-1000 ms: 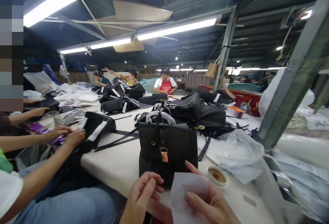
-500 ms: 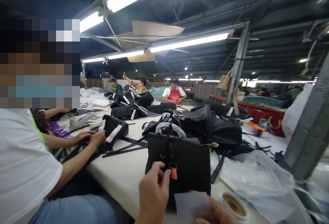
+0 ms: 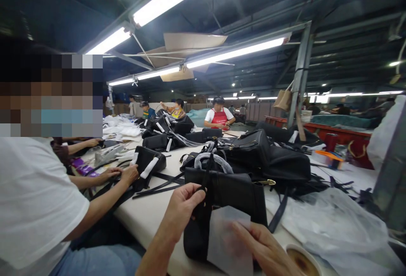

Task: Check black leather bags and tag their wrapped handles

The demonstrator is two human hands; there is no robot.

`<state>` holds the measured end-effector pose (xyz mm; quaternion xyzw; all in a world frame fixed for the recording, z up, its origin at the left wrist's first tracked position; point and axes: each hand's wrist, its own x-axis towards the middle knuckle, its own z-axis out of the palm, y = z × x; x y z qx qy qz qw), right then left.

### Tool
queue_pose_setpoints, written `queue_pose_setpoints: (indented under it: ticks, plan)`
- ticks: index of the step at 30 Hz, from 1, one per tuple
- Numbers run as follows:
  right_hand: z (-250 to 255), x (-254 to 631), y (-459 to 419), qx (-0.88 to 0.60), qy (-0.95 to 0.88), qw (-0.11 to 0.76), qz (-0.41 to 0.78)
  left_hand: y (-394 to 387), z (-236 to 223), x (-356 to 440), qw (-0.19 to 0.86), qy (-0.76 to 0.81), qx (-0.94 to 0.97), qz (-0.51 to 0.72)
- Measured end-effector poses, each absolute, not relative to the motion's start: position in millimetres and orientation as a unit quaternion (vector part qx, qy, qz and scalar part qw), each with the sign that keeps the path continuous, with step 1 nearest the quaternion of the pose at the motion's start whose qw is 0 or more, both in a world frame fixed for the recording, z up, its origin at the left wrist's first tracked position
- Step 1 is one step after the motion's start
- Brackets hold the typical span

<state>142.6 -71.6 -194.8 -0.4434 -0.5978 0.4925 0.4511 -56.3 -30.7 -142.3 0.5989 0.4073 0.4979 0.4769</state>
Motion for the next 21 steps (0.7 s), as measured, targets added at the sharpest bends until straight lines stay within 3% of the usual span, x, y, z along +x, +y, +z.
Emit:
queue_pose_setpoints:
  ticks: [6, 21]
  plan:
    - [-178.1, 111.6, -53.3, -0.363, -0.574, 0.469, 0.565, -43.6, -145.6, -58.0, 0.491, 0.406, 0.554, 0.536]
    - [-152.6, 89.4, -41.3, -0.323, -0.530, 0.491, 0.612, -44.6, -152.6, -57.3, 0.337, 0.456, 0.602, 0.562]
